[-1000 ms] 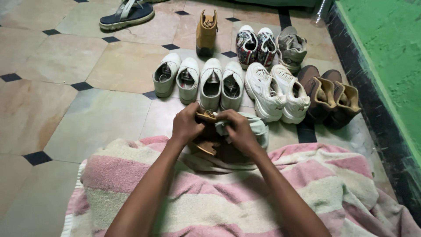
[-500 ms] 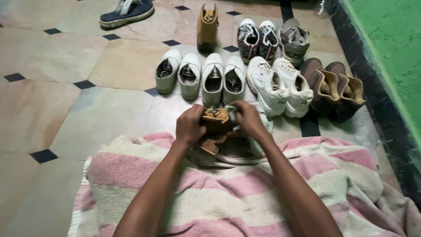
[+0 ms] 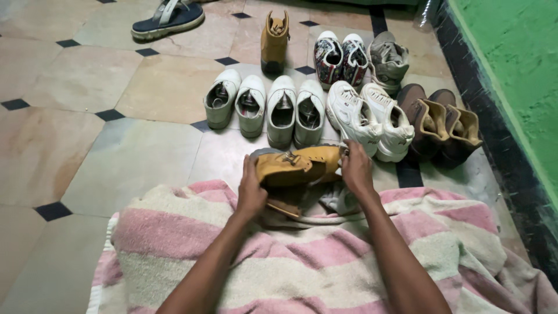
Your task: The person sits on a blanket on the floor and wipes a pair of patterned canvas sneakers with a cloth, then places them back. They then pick up a tan boot and wipe it with the same cloth.
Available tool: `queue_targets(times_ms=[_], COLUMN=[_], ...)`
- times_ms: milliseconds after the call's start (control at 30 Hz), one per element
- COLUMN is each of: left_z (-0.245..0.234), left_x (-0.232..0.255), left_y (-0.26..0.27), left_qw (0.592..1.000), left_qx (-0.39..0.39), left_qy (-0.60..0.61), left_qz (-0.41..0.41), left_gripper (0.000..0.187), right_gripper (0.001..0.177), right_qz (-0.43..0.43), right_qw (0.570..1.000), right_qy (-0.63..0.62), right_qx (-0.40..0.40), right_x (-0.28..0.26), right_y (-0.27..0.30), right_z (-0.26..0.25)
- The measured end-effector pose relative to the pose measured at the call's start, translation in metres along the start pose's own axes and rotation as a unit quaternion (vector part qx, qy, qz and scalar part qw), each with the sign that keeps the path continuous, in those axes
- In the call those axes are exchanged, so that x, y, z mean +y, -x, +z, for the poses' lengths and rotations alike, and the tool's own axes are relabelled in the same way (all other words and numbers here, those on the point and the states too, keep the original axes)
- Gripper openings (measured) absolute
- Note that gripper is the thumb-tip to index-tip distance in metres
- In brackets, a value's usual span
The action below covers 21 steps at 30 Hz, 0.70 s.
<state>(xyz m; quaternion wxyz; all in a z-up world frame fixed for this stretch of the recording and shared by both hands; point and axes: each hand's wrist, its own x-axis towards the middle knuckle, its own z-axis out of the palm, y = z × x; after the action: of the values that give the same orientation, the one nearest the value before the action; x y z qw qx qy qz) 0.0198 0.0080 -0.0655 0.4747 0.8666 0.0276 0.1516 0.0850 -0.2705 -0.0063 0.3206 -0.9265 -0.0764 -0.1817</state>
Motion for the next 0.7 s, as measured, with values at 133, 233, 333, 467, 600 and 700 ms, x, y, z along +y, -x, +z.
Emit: queue_targets(times_ms=[133, 233, 333, 467, 600, 700], left_z=[0.006, 0.008, 0.007, 0.005, 0.005, 0.002], left_x=[0.009, 0.014, 0.014, 0.011, 0.015, 0.018], left_y=[0.005, 0.016, 0.024, 0.025, 0.022, 0.021], left_qw=[0.998, 0.986, 0.960, 0.945, 0.941, 0.939], left_qx=[-0.056, -0.088, -0.120, -0.137, -0.142, -0.146], left_qy=[-0.024, -0.081, -0.138, -0.160, -0.163, -0.158], left_qz=[0.000, -0.117, -0.212, -0.249, -0.260, -0.268], left_gripper=[0.103, 0.092, 0.062, 0.042, 0.042, 0.041], right_gripper=[0.041, 0.040, 0.041, 0.043, 0.037, 0.038], right_qz=[-0.052, 0.009, 0.015, -0.162, -0.237, -0.288], right_qw=[0.997, 0.985, 0.936, 0.911, 0.883, 0.889], right_qy=[-0.042, -0.050, -0.084, -0.056, -0.130, -0.086], right_qx=[-0.049, -0.168, -0.341, -0.375, -0.383, -0.345], right_x=[-0.013, -0.043, -0.082, -0.107, -0.084, -0.058], right_y=[-0.015, -0.031, -0.046, -0.042, -0.033, -0.031], right_z=[0.001, 0.011, 0.033, 0.049, 0.029, 0.006])
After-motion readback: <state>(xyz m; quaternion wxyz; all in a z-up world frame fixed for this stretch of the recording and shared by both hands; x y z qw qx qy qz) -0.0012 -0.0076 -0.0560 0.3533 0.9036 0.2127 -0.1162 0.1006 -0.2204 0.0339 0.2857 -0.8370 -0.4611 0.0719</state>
